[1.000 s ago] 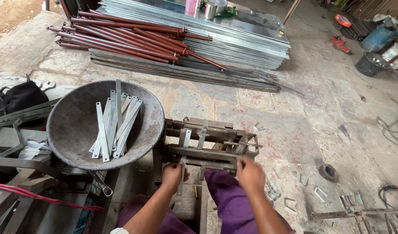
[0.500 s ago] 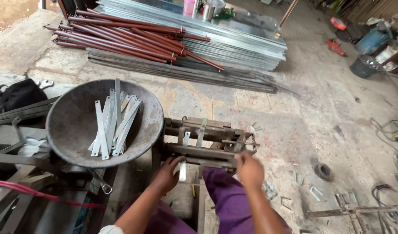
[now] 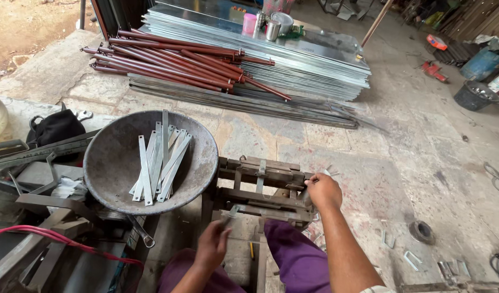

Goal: The person repeatedly picks flat metal strips from a bowl, places each into a manual bending jig, and operates the lever to bend the strip into a bracket shape. The finished brackets are dropped onto the floor. The process is repeated continuously throughout the clip.

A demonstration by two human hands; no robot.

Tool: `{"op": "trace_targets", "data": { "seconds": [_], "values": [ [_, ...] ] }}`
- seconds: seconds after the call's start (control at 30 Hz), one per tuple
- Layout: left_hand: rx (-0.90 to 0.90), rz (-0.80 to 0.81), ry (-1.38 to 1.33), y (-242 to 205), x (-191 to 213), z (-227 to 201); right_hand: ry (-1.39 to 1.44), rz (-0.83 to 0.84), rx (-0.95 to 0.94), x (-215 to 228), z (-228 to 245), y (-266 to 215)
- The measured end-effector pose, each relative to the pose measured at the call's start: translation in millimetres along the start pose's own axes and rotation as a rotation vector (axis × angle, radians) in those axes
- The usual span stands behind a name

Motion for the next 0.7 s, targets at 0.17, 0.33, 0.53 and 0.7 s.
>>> {"op": "trace_targets", "data": {
  "seconds": [0.17,0.33,0.53,0.7],
  "values": [
    [-0.08,-0.126,0.105,-0.5,36.1,-29.4,0.047,0.027,-0.05,2.0,2.3,-3.5],
    [0.5,0.291,0.051,-0.7,-10.5,1.6,0.028,-0.036,0.001,4.9,4.6,-2.1],
    [0.775,0.287,-0.012,-9.0,-22.6,25.1,0.034,-0.064,0.011,-0.6,-2.7,0.0],
    [0.691,0.18,-0.119,-3.2,-32.4,42.7,0.026,-0.055,0.004,-0.4,-0.9,1.3]
  ]
}}
Point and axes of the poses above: each hand's wrist, its own y-axis towards the middle knuckle, its own x-axis out of the back of the hand, z = x × y, the point moved 4 cm from there along y, towards the middle knuckle, and after that the axes turned 4 degrees about x, right-handed, at the moved point
